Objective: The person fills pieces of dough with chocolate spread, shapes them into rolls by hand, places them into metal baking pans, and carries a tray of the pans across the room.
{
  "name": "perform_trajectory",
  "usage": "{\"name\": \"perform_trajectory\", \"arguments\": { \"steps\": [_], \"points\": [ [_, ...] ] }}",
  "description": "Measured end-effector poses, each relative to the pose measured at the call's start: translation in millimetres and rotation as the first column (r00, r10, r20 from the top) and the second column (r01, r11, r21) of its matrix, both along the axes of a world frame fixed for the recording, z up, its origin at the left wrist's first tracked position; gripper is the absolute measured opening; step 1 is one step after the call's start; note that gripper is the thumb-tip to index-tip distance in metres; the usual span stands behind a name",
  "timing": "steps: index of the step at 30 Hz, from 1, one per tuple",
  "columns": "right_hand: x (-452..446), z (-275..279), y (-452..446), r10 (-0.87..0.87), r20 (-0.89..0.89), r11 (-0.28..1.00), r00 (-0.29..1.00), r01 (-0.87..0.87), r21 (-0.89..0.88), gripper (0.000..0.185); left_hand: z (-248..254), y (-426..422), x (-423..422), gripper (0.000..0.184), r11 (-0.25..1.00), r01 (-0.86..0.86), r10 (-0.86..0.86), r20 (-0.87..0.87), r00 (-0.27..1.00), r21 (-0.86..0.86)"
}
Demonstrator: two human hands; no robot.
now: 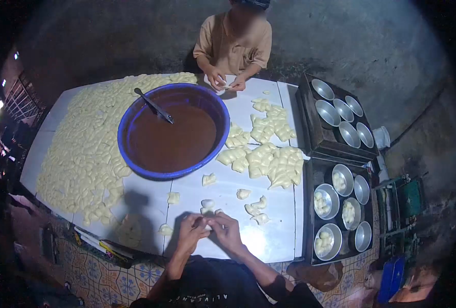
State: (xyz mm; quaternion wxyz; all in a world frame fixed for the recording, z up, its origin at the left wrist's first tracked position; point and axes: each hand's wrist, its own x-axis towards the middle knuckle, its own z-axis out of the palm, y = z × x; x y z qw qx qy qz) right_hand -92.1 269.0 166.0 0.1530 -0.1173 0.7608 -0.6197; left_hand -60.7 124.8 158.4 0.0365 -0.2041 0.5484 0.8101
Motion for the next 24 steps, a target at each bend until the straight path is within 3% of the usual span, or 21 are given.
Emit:
{"name": "perform_trajectory", "arguments": {
  "steps": [1, 3, 4, 6, 7, 8, 10, 11, 12, 14, 15, 16, 17, 18, 19, 21, 22, 24],
  "points": [
    [1.4, -5.2, 1.0, -0.001, 0.000, 1.000, 1.000, 0.001, 0.004, 0.024, -1.1, 0.2, -0.3, 0.018, 1.000, 0.001, -0.001, 0.000, 1.000, 0.004],
    [8.2, -5.3, -2.9, -0.138, 0.131, 0.986, 0.982, 0.149, -0.077, 0.028, -3.3, -1.9, 2.6, 0.019, 0.940, 0.156, -0.172, -0.025, 0.985, -0.302],
    [5.1, -11.3, -2.1, -0.098, -0.088, 0.995, 0.991, 0.095, -0.034, 0.038, -6.7, -4.3, 1.9, 0.019, 0.941, 0.161, -0.175, -0.021, 0.984, -0.298],
    [-3.4, -17.9, 6.1, 0.064, 0.109, 0.991, 0.992, -0.050, -0.127, 0.047, -8.3, -9.8, -1.7, 0.035, 0.978, 0.120, -0.172, -0.339, 0.925, -0.168],
    [-10.1, -18.6, 14.2, 0.296, 0.503, 0.928, 0.812, -0.121, -0.351, 0.050, -6.9, -12.0, -1.5, 0.040, 0.983, 0.183, -0.166, -0.384, 0.908, 0.007],
    [-10.6, -7.7, 17.1, 0.429, 0.602, 0.871, 0.673, -0.133, -0.472, 0.049, 0.0, -12.4, -1.9, 0.040, 0.982, 0.189, -0.170, -0.380, 0.909, 0.011],
    [-19.7, 4.3, 10.9, 0.277, 0.351, 0.940, 0.894, -0.177, -0.292, 0.043, 8.4, -12.9, -5.2, 0.035, 1.000, 0.024, -0.023, -0.439, 0.898, -0.004],
    [-27.9, -9.9, 11.3, 0.130, 0.162, 0.990, 0.978, -0.118, -0.080, 0.039, -4.9, -12.5, -8.7, 0.037, 0.974, -0.155, 0.073, -0.418, 0.906, -0.167],
    [-36.6, -16.2, 5.1, -0.077, 0.047, 0.997, 0.996, 0.075, 0.028, 0.040, -23.7, -12.5, -12.2, 0.037, 0.942, -0.276, 0.220, -0.270, 0.937, -0.190],
    [-54.1, -50.0, -3.2, -0.330, -0.087, 0.943, 0.940, 0.324, -0.080, 0.042, -35.7, -11.0, -18.1, 0.041, 0.952, -0.181, 0.193, 0.025, 0.981, -0.248],
    [-59.2, -37.3, -3.6, -0.258, 0.365, 0.965, 0.895, 0.259, 0.048, 0.050, -29.9, -7.2, -17.7, 0.043, 0.981, -0.138, 0.158, 0.145, 0.977, -0.138],
    [-63.6, -57.5, -0.1, -0.254, 0.354, 0.966, 0.900, 0.254, 0.047, 0.050, -23.8, -1.5, -18.5, 0.045, 0.994, -0.109, 0.111, 0.254, 0.961, -0.021],
    [-62.8, -97.8, 6.1, -0.239, 0.021, 0.968, 0.971, 0.237, 0.083, 0.049, -34.1, 5.4, -18.2, 0.051, 0.993, -0.118, 0.113, 0.220, 0.969, 0.008],
    [-62.1, -121.1, 10.7, -0.183, -0.307, 0.966, 0.934, 0.229, 0.121, 0.048, -30.9, 5.9, -17.3, 0.053, 0.997, -0.076, 0.069, 0.209, 0.976, 0.024],
    [-60.8, -114.5, 13.1, -0.170, -0.299, 0.968, 0.939, 0.215, 0.128, 0.048, -40.8, 5.3, -15.9, 0.055, 0.995, -0.080, 0.068, 0.187, 0.980, 0.059],
    [-63.7, -70.7, 16.2, -0.082, -0.089, 0.944, 0.993, 0.106, 0.313, 0.043, -50.7, 4.4, -15.6, 0.057, 0.991, -0.094, 0.078, 0.163, 0.984, 0.095],
    [-64.8, -54.3, 17.4, -0.053, 0.022, 0.919, 0.998, 0.040, 0.391, 0.040, -48.8, 3.5, -13.7, 0.059, 0.993, -0.120, 0.121, 0.170, 0.978, -0.015],
    [-77.0, -61.0, 30.4, -0.169, -0.329, 0.912, 0.929, 0.274, 0.304, 0.029, -37.3, -1.0, -12.7, 0.063, 0.952, -0.097, 0.143, 0.141, 0.980, -0.291]
  ]
}}
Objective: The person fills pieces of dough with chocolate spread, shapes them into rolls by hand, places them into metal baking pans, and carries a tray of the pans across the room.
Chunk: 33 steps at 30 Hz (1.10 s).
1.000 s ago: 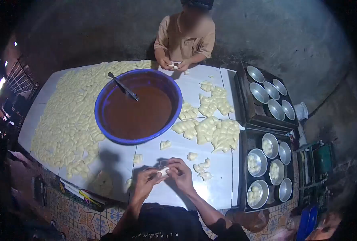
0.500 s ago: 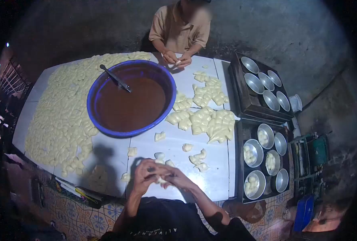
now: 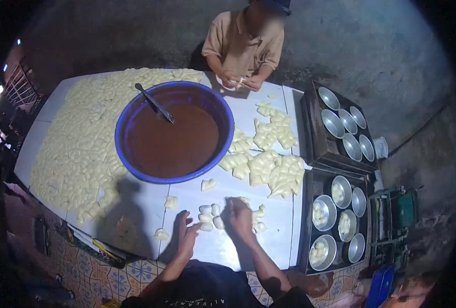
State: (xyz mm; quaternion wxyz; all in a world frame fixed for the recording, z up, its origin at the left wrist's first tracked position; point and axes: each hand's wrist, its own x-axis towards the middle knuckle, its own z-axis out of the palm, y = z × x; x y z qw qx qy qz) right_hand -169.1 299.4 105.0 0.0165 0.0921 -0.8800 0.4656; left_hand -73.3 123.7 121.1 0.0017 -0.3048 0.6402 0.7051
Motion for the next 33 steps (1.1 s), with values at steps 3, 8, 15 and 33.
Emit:
{"name": "perform_trajectory", "arguments": {
  "steps": [3, 8, 15, 33],
  "points": [
    [-18.4, 10.7, 17.1, 0.031, -0.205, 0.874, 0.978, 0.074, 0.481, 0.034, -4.4, -13.1, 1.1, 0.053, 0.964, -0.031, -0.001, -0.118, 0.993, -0.263],
    [-7.7, 19.2, 1.5, 0.068, 0.075, 0.996, 0.995, -0.071, 0.047, 0.025, 5.1, -25.6, -1.2, 0.024, 0.991, 0.120, -0.098, -0.329, 0.939, 0.050],
    [50.0, 100.5, -54.2, 0.286, 0.068, 0.848, 0.956, -0.220, -0.483, 0.024, 45.4, -7.5, -0.8, 0.031, 0.981, 0.179, -0.120, -0.479, 0.870, 0.079],
    [15.9, 75.2, -38.4, 0.558, 0.158, 0.560, 0.815, -0.229, -0.796, 0.121, 89.7, -44.3, -93.7, 0.087, 0.531, 0.603, -0.162, -0.627, 0.762, 0.596]
  ]
}}
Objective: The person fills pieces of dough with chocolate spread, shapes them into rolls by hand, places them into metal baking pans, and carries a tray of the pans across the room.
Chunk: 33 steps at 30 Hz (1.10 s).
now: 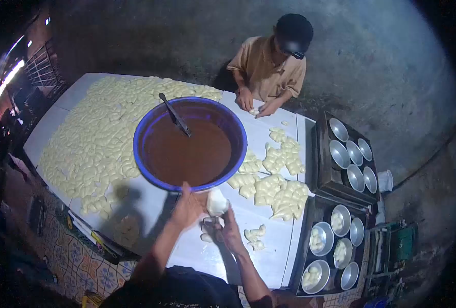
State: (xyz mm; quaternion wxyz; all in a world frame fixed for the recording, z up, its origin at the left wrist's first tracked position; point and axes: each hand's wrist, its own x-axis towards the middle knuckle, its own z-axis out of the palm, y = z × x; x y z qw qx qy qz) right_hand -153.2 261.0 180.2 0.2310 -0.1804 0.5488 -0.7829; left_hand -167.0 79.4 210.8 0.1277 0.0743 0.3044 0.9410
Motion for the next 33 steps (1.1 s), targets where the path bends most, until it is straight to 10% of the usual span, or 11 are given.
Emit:
{"name": "perform_trajectory", "arguments": {
  "steps": [3, 5, 9, 15, 17, 18, 21, 23, 27, 30, 33],
  "points": [
    [-4.3, -1.0, -1.4, -0.206, 0.086, 0.979, 0.975, 0.203, 0.035, 0.108, 26.4, -33.5, -77.7, 0.077, 0.120, -0.359, 0.389, -0.288, 0.875, -0.926],
    [-7.1, -27.0, 3.5, -0.147, -0.025, 0.989, 0.989, 0.147, -0.031, 0.105, -29.0, -43.1, -117.6, 0.083, -0.396, -0.340, 0.185, -0.437, 0.880, -0.853],
    [-6.7, -38.3, -1.3, -0.127, 0.094, 0.986, 0.987, 0.136, -0.095, 0.092, 36.3, -41.0, -89.9, 0.088, -0.345, 0.035, 0.008, 0.034, 0.999, -0.938],
    [-3.3, -47.4, -19.0, -0.021, 0.459, 0.922, 0.888, 0.195, -0.335, 0.062, 37.1, -20.1, -27.7, 0.092, -0.220, -0.213, 0.232, -0.263, 0.937, -0.952],
    [-2.0, -50.8, -22.9, 0.217, 0.653, 0.820, 0.726, 0.228, -0.526, 0.043, 13.2, -15.0, -4.0, 0.101, 0.875, 0.009, 0.134, 0.260, 0.956, -0.484],
    [0.4, -45.2, -22.6, 0.211, 0.623, 0.830, 0.753, 0.198, -0.521, 0.037, 7.6, -8.8, 7.1, 0.112, 0.925, 0.050, 0.068, 0.294, 0.953, -0.376],
    [9.4, -30.7, -26.1, -0.167, 0.633, 0.923, 0.756, 0.346, -0.170, 0.027, -8.6, 11.5, 32.0, 0.095, 0.822, -0.159, 0.388, 0.334, 0.859, -0.546],
    [21.7, -35.6, -25.3, -0.354, 0.114, 0.925, 0.928, 0.329, 0.190, 0.032, -17.9, 21.6, 50.9, 0.084, 0.732, -0.166, 0.440, 0.272, 0.856, -0.660],
    [32.9, -18.0, -14.4, -0.058, -0.763, 0.736, 0.644, 0.544, 0.403, 0.038, -26.4, 29.4, 74.6, 0.051, 0.501, -0.226, 0.350, -0.044, 0.936, -0.835],
    [28.4, -0.9, -8.0, -0.184, -0.622, 0.849, 0.761, 0.443, 0.289, 0.017, -24.0, 27.8, 86.0, 0.041, 0.385, -0.376, 0.359, -0.239, 0.902, -0.843],
    [26.7, 2.2, -7.1, -0.376, -0.274, 0.910, 0.885, 0.408, 0.071, 0.009, -27.5, 25.4, 91.9, 0.032, 0.676, -0.337, 0.337, -0.132, 0.932, -0.655]
  ]
}}
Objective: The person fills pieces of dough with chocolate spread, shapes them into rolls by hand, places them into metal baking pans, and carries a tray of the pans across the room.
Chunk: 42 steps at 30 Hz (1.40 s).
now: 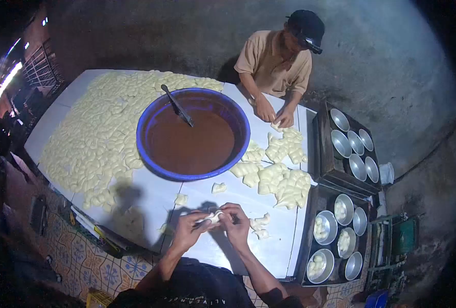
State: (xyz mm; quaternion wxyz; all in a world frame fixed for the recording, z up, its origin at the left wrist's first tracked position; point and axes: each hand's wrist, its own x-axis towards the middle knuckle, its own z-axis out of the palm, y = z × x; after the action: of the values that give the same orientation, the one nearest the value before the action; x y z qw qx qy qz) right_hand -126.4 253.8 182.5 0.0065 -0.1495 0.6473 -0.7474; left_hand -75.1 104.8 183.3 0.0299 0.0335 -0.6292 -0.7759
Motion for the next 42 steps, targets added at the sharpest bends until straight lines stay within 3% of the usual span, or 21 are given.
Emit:
{"name": "perform_trajectory", "arguments": {
  "steps": [4, 6, 8, 10, 12, 14, 16, 18, 20, 24, 26, 27, 30, 33, 34, 35, 36, 37, 38, 39, 42],
  "points": [
    [11.4, 6.9, -4.0, 0.226, -0.232, 0.921, 0.946, -0.130, 0.368, 0.022, -2.9, -5.1, 10.2, 0.025, 1.000, -0.027, 0.027, 0.028, 0.999, 0.001],
    [15.3, -1.5, -3.7, 0.261, -0.149, 0.914, 0.954, -0.194, 0.357, 0.021, 0.1, -5.6, 15.1, 0.025, 0.996, -0.072, 0.053, 0.272, 0.961, 0.058],
    [15.9, -16.8, -2.1, 0.195, 0.276, 0.899, 0.941, -0.284, 0.332, 0.019, -24.0, 3.4, 19.5, 0.049, 0.974, -0.222, 0.221, 0.045, 0.974, 0.033],
    [14.1, -33.4, -10.2, 0.204, 0.216, 0.920, 0.955, -0.263, 0.292, 0.019, -16.3, -1.2, 28.2, 0.060, 0.943, -0.204, 0.199, -0.044, 0.979, -0.262],
    [2.6, -29.9, -13.3, 0.418, 0.002, 0.830, 0.908, -0.383, 0.406, 0.031, -21.5, -4.9, 29.1, 0.061, 0.966, -0.187, 0.170, -0.107, 0.980, -0.177],
    [-14.9, -7.0, -9.4, 0.636, 0.669, 0.469, 0.384, -0.881, 0.060, 0.039, -27.8, -10.7, 35.1, 0.066, 0.992, -0.125, 0.112, -0.246, 0.963, -0.036],
    [-23.2, 17.4, -20.1, 0.772, 0.555, 0.302, 0.311, -0.947, 0.110, 0.048, -32.3, -20.2, 42.1, 0.061, 0.984, -0.154, 0.167, -0.165, 0.972, 0.084],
    [-39.2, -3.8, -34.7, 0.825, 0.143, 0.417, 0.546, -0.761, 0.497, 0.061, -19.6, -16.9, 37.9, 0.057, 0.864, -0.489, 0.498, -0.335, 0.800, 0.118],
    [-55.3, -8.3, -51.9, 0.784, 0.066, 0.404, 0.617, -0.589, 0.699, 0.067, -26.7, -18.4, 31.9, 0.042, 0.778, -0.619, 0.627, -0.093, 0.773, 0.105],
    [-80.8, -41.7, -50.8, 0.871, 0.265, 0.041, 0.414, -0.598, 0.801, 0.073, -89.9, -15.9, 4.5, 0.034, 0.815, -0.546, 0.569, 0.090, 0.817, -0.195],
    [-79.3, -23.0, -34.3, 0.797, -0.151, 0.454, 0.585, -0.415, 0.789, 0.069, -88.9, -7.1, -3.7, 0.037, 0.877, -0.477, 0.453, 0.226, 0.862, 0.058],
    [-85.2, -20.2, -23.0, 0.747, -0.328, 0.566, 0.579, -0.294, 0.770, 0.065, -87.6, -4.4, -6.3, 0.041, 0.902, -0.431, 0.420, 0.245, 0.874, -0.011],
    [-74.6, -6.2, 14.6, 0.779, -0.115, 0.282, 0.616, -0.180, 0.942, 0.082, -82.5, 7.0, -11.5, 0.046, 0.895, -0.400, 0.432, 0.165, 0.887, -0.196],
    [-55.2, -59.3, 19.7, 0.832, -0.144, 0.211, 0.536, -0.066, 0.975, 0.085, -114.1, 3.8, -13.2, 0.043, 0.920, -0.353, 0.374, 0.108, 0.921, -0.171],
    [-50.7, -85.4, 19.6, 0.794, -0.309, 0.356, 0.523, 0.012, 0.935, 0.073, -87.8, 4.9, -12.8, 0.042, 0.930, -0.366, 0.355, 0.188, 0.916, 0.028],
    [-44.8, -80.7, 10.3, 0.711, -0.237, 0.329, 0.662, -0.016, 0.944, 0.061, -91.6, 3.2, -17.3, 0.042, 0.934, -0.354, 0.333, 0.253, 0.909, 0.041],
    [-49.2, -125.1, -0.1, 0.595, -0.538, 0.574, 0.597, 0.152, 0.805, 0.049, -127.4, -1.4, -16.9, 0.043, 0.927, -0.350, 0.317, 0.216, 0.924, 0.136],
    [-43.0, -135.0, -14.8, 0.517, -0.581, 0.625, 0.629, 0.186, 0.758, 0.039, -171.7, -17.5, -11.6, 0.045, 0.934, -0.266, 0.260, 0.056, 0.964, 0.240],
    [-39.5, -103.3, -15.5, 0.510, -0.432, 0.572, 0.744, 0.082, 0.816, 0.035, -161.1, -22.7, -8.2, 0.050, 0.968, -0.252, 0.248, -0.164, 0.955, -0.007],
    [-36.4, -94.0, -11.8, 0.410, -0.406, 0.654, 0.817, 0.047, 0.755, 0.035, -160.9, -23.6, -23.7, 0.055, 0.897, -0.406, 0.367, 0.217, 0.905, 0.175],
    [-28.6, -96.4, 10.6, 0.208, 0.061, 0.955, 0.976, -0.216, 0.202, 0.046, -53.3, 6.3, -17.6, 0.060, 0.902, -0.257, 0.237, 0.102, 0.966, 0.347]
  ]
}}
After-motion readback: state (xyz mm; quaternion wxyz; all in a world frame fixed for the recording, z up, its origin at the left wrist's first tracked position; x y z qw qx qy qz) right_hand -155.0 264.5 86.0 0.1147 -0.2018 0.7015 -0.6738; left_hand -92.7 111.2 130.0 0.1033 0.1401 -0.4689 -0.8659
